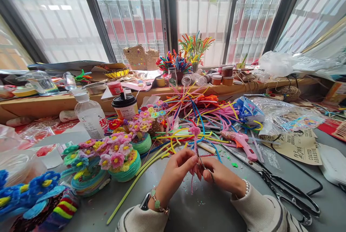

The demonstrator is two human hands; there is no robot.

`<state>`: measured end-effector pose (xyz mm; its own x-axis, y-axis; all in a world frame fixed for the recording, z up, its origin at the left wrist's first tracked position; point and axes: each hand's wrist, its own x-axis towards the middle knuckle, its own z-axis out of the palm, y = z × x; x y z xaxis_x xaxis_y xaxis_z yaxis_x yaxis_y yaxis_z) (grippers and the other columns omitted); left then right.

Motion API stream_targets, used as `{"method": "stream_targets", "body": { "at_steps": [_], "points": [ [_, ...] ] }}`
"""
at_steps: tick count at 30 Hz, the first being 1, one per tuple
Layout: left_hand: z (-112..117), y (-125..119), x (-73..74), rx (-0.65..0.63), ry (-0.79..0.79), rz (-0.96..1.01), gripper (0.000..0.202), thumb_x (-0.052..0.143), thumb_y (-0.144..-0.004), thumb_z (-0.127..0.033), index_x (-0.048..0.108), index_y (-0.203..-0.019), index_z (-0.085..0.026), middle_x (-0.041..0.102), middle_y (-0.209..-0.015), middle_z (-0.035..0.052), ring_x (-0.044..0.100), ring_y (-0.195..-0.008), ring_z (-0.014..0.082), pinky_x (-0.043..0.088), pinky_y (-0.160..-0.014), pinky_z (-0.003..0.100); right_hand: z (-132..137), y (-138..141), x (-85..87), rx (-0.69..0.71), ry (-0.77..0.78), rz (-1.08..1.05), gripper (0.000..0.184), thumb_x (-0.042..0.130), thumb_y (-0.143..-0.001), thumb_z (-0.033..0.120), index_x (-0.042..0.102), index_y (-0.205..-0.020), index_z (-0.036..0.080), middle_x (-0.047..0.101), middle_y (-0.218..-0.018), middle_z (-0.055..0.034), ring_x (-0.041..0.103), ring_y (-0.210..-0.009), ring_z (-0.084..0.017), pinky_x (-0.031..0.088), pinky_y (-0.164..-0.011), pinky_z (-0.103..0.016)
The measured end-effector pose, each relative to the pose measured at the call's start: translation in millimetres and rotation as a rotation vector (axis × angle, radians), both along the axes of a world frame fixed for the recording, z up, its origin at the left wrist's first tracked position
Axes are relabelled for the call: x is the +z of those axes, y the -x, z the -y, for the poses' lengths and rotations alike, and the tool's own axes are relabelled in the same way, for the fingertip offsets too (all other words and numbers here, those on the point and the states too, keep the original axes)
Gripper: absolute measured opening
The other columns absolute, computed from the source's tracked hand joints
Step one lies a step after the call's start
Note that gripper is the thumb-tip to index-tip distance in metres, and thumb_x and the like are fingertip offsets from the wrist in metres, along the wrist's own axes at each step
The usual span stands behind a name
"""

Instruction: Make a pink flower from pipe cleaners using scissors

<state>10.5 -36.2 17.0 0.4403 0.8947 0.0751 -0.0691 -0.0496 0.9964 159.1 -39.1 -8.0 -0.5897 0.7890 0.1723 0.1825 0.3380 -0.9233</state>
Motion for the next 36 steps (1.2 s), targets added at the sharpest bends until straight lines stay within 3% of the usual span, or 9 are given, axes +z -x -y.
{"method": "stream_targets", "body": {
  "at_steps": [6, 15, 23, 32, 36],
  "points": [
    [-0.7, 1.5, -1.3, -0.009, -0.007, -0.009, 0.020, 0.051, -0.073, -0.032, 0.049, -0.063, -0.015, 0.046, -0.055, -0.0034, 0.041, -0.053, 0.0085, 0.033, -0.052, 0.021, 0.2, 0.0, 0.1, -0.020, 0.003, -0.014, 0.061, 0.033, -0.060, 0.074, 0.048, -0.059, 0.015, 0.040, -0.061, 0.0017, 0.034, -0.056, -0.010, 0.030, -0.049, -0.021],
    [-2.5, 2.4, -0.7, 0.050, -0.027, -0.005, 0.020, 0.050, -0.072, -0.033, 0.047, -0.063, -0.015, 0.042, -0.055, -0.0040, 0.039, -0.052, 0.0084, 0.032, -0.051, 0.021, -1.8, 2.9, -5.5, -0.212, 0.003, -0.006, 0.055, 0.046, -0.061, 0.066, 0.043, -0.043, 0.014, 0.042, -0.046, 0.0026, 0.035, -0.046, -0.008, 0.028, -0.044, -0.021],
    [-0.6, 1.0, -0.2, -0.006, -0.035, -0.030, 0.021, 0.049, -0.074, -0.034, 0.048, -0.064, -0.015, 0.042, -0.056, -0.0038, 0.039, -0.052, 0.0082, 0.032, -0.050, 0.021, 0.0, 3.5, -2.6, -0.054, 0.010, -0.061, 0.060, 0.034, -0.061, 0.073, 0.046, -0.051, 0.015, 0.044, -0.055, 0.0007, 0.041, -0.054, -0.011, 0.032, -0.047, -0.022],
    [-1.8, 1.6, -1.9, 0.032, -0.030, -0.030, 0.022, 0.049, -0.074, -0.035, 0.046, -0.063, -0.016, 0.042, -0.054, -0.0041, 0.039, -0.052, 0.0085, 0.032, -0.051, 0.021, -2.1, 4.4, -4.0, -0.202, 0.031, 0.000, 0.055, 0.045, -0.061, 0.067, 0.041, -0.043, 0.015, 0.042, -0.046, 0.0029, 0.036, -0.046, -0.008, 0.028, -0.045, -0.022],
    [-1.7, 1.9, -1.8, 0.030, -0.041, -0.037, 0.022, 0.048, -0.074, -0.035, 0.046, -0.064, -0.016, 0.042, -0.055, -0.0039, 0.039, -0.052, 0.0086, 0.032, -0.051, 0.021, -2.1, 3.9, -6.0, -0.136, 0.052, -0.021, 0.057, 0.041, -0.061, 0.069, 0.044, -0.045, 0.015, 0.040, -0.046, 0.0028, 0.038, -0.047, -0.009, 0.029, -0.045, -0.021]
  ]
}}
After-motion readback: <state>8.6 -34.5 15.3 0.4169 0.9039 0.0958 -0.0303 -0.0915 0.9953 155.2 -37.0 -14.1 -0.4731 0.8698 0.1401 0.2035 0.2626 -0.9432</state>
